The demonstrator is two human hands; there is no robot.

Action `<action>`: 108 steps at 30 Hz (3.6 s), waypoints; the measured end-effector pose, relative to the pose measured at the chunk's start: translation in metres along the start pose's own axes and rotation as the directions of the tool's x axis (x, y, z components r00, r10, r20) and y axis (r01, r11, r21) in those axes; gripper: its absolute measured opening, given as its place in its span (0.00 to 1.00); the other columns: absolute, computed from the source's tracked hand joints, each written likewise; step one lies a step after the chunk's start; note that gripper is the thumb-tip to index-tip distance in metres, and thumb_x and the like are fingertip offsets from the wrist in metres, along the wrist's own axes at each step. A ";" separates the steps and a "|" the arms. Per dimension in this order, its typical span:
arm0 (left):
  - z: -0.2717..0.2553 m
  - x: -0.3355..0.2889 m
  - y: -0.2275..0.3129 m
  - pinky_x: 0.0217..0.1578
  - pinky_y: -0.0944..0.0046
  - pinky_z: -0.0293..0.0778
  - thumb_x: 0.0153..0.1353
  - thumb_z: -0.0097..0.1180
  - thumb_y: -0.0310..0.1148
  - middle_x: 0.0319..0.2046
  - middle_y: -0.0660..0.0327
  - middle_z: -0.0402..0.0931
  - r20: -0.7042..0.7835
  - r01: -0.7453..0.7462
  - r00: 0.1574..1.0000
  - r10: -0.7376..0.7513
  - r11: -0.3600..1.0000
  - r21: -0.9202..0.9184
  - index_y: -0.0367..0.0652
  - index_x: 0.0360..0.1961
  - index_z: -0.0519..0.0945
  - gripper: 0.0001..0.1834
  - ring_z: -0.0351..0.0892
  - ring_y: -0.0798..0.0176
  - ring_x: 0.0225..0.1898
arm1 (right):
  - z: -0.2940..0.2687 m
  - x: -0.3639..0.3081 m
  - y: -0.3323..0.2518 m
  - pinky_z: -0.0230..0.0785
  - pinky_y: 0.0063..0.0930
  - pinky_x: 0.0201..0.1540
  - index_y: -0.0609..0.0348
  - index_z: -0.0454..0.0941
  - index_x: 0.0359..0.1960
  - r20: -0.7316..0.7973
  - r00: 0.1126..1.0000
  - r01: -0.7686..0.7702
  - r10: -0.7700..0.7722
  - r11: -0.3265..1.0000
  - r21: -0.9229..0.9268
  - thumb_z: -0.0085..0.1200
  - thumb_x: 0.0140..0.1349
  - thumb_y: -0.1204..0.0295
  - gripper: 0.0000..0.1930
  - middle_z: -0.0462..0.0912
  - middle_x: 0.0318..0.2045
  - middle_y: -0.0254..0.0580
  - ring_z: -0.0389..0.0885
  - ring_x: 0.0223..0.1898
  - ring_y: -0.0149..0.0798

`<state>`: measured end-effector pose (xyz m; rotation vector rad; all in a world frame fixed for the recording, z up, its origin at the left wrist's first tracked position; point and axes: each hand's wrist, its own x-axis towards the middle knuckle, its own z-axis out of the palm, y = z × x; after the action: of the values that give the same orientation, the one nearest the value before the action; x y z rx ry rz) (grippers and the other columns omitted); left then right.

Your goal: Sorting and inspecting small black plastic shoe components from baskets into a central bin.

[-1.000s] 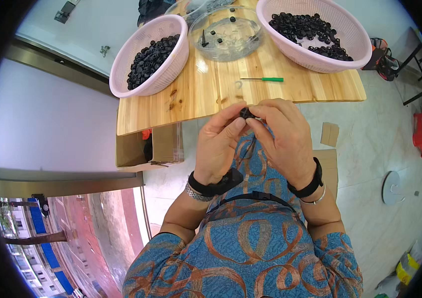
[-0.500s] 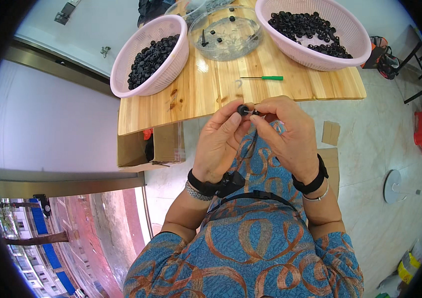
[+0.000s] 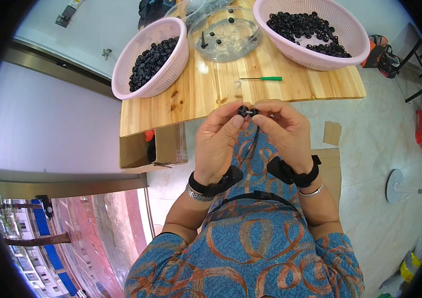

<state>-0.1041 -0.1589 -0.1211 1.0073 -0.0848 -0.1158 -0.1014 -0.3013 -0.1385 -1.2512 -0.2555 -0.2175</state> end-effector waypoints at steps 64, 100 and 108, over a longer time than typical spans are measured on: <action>0.002 0.007 -0.009 0.51 0.62 0.68 0.62 0.45 0.25 0.45 0.54 0.72 0.010 -0.061 0.998 0.061 0.998 -0.018 0.36 0.49 0.70 0.14 0.71 0.59 0.48 | 0.004 0.014 -0.016 0.65 0.35 0.31 0.63 0.73 0.25 0.042 0.937 0.325 -0.348 0.817 -0.477 0.56 0.47 0.74 0.06 0.74 0.23 0.44 0.73 0.27 0.46; -0.006 -0.002 -0.006 0.47 0.66 0.72 0.63 0.45 0.26 0.44 0.56 0.73 -0.029 -0.041 0.999 0.041 0.999 -0.014 0.33 0.50 0.69 0.15 0.74 0.65 0.45 | 0.000 0.019 -0.003 0.71 0.30 0.34 0.63 0.76 0.32 0.260 0.802 0.590 -0.538 0.646 -0.484 0.58 0.47 0.77 0.09 0.77 0.31 0.44 0.76 0.33 0.43; -0.005 -0.002 -0.010 0.48 0.69 0.71 0.63 0.44 0.27 0.45 0.56 0.72 -0.069 0.032 0.997 -0.046 0.981 -0.192 0.34 0.52 0.67 0.16 0.73 0.67 0.46 | 0.004 0.020 -0.001 0.70 0.30 0.33 0.63 0.76 0.32 0.263 0.809 0.579 -0.526 0.638 -0.507 0.59 0.47 0.77 0.10 0.76 0.30 0.44 0.76 0.32 0.44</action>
<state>-0.1058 -0.1600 -0.1316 0.8210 0.0124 -0.1204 -0.0833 -0.2982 -0.1308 -1.7585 -0.7025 -0.8276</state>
